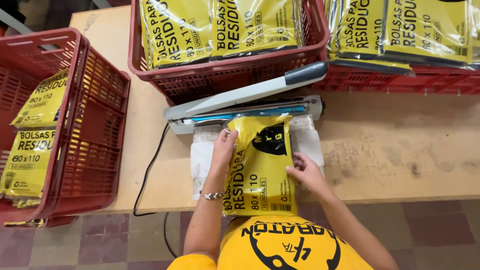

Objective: Sealing the ends of plastic bags using a manual heat sealer and placing them into crates.

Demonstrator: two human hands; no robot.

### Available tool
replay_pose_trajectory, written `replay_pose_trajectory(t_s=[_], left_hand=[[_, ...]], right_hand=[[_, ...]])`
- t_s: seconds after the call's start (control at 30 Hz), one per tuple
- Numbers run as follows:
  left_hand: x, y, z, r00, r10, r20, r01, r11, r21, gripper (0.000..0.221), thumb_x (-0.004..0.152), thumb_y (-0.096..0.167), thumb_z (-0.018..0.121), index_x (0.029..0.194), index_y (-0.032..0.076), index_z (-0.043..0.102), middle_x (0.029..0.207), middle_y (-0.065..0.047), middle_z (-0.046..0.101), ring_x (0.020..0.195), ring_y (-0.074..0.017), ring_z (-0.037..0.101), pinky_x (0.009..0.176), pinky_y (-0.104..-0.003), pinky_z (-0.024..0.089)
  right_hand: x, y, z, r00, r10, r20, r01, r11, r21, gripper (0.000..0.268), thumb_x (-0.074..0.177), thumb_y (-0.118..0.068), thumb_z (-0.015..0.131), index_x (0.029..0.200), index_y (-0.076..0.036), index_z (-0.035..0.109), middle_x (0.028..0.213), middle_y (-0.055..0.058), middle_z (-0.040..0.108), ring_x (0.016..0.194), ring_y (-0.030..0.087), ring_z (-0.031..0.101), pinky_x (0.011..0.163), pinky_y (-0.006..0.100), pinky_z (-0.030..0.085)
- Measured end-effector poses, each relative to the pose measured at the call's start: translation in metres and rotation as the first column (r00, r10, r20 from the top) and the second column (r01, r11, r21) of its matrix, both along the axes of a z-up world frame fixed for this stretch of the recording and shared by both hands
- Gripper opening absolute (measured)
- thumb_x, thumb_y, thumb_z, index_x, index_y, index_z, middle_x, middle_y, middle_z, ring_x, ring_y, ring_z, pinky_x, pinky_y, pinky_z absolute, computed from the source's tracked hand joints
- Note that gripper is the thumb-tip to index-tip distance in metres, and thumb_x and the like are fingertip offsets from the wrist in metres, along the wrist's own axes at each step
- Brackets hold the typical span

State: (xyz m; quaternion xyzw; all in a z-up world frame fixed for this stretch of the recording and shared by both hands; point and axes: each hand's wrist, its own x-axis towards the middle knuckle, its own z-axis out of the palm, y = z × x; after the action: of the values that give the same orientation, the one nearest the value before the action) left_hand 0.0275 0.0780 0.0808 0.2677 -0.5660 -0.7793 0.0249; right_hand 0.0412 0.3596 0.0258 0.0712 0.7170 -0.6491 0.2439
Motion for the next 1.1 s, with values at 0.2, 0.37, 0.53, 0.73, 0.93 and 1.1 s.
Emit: replay_pose_trajectory(t_s=[0.2,0.37,0.53,0.73,0.93,1.1], left_hand=[[-0.020,-0.004,-0.035,0.987,0.133,-0.089,-0.135,0.991,-0.011,0.013,0.096,0.023,0.073,0.092,0.011,0.073,0.069,-0.003,0.066,0.057,-0.0111,0.066,0.048,-0.025,0.059],[-0.023,-0.008,-0.009,0.940,0.203,-0.273,-0.259,0.948,-0.186,0.014,0.096,0.018,0.070,0.084,0.014,0.074,0.067,0.001,0.063,0.064,-0.0047,0.056,0.056,-0.022,0.052],[-0.019,-0.004,0.037,0.906,0.191,-0.378,-0.352,0.836,-0.421,0.015,0.097,0.015,0.067,0.086,0.012,0.075,0.071,0.001,0.059,0.073,-0.0077,0.051,0.070,-0.027,0.051],[-0.023,0.016,0.057,0.854,0.188,-0.485,-0.441,0.756,-0.484,0.009,0.094,0.008,0.070,0.089,0.007,0.077,0.070,-0.005,0.060,0.071,-0.0088,0.051,0.067,-0.032,0.053],[-0.030,0.018,0.044,0.833,0.148,-0.533,-0.446,0.750,-0.488,0.009,0.090,0.004,0.076,0.082,0.007,0.075,0.065,-0.003,0.057,0.066,-0.0086,0.049,0.060,-0.028,0.049],[-0.015,0.012,0.065,0.831,0.092,-0.548,-0.420,0.751,-0.510,0.011,0.090,0.000,0.075,0.080,0.005,0.075,0.060,-0.005,0.058,0.060,-0.0113,0.051,0.062,-0.029,0.052]], right_hand=[[0.025,-0.015,-0.002,0.982,0.138,-0.130,-0.094,0.950,0.297,0.052,0.077,-0.027,0.090,0.120,-0.005,0.072,0.112,0.017,0.078,0.110,0.028,0.073,0.094,0.044,0.058],[0.041,-0.015,0.036,0.975,0.036,-0.219,0.007,0.981,0.195,0.038,0.087,-0.019,0.079,0.118,0.000,0.068,0.113,0.023,0.076,0.113,0.030,0.070,0.097,0.047,0.056],[0.040,0.010,0.020,0.958,-0.055,-0.283,0.072,0.996,0.050,0.041,0.092,-0.012,0.073,0.126,0.005,0.060,0.117,0.024,0.073,0.114,0.027,0.066,0.103,0.051,0.051],[0.036,0.033,0.028,0.930,-0.196,-0.311,0.177,0.980,-0.090,0.028,0.096,-0.004,0.067,0.124,-0.002,0.062,0.113,0.012,0.075,0.108,0.016,0.063,0.100,0.042,0.052],[0.019,0.080,0.005,0.873,-0.344,-0.345,0.322,0.939,-0.122,0.020,0.093,-0.002,0.071,0.112,-0.005,0.065,0.095,0.007,0.073,0.092,0.015,0.066,0.087,0.037,0.056],[-0.014,0.150,-0.003,0.761,-0.433,-0.483,0.449,0.889,-0.089,0.029,0.091,-0.001,0.072,0.117,-0.010,0.062,0.097,0.002,0.066,0.092,0.013,0.063,0.087,0.034,0.056]])
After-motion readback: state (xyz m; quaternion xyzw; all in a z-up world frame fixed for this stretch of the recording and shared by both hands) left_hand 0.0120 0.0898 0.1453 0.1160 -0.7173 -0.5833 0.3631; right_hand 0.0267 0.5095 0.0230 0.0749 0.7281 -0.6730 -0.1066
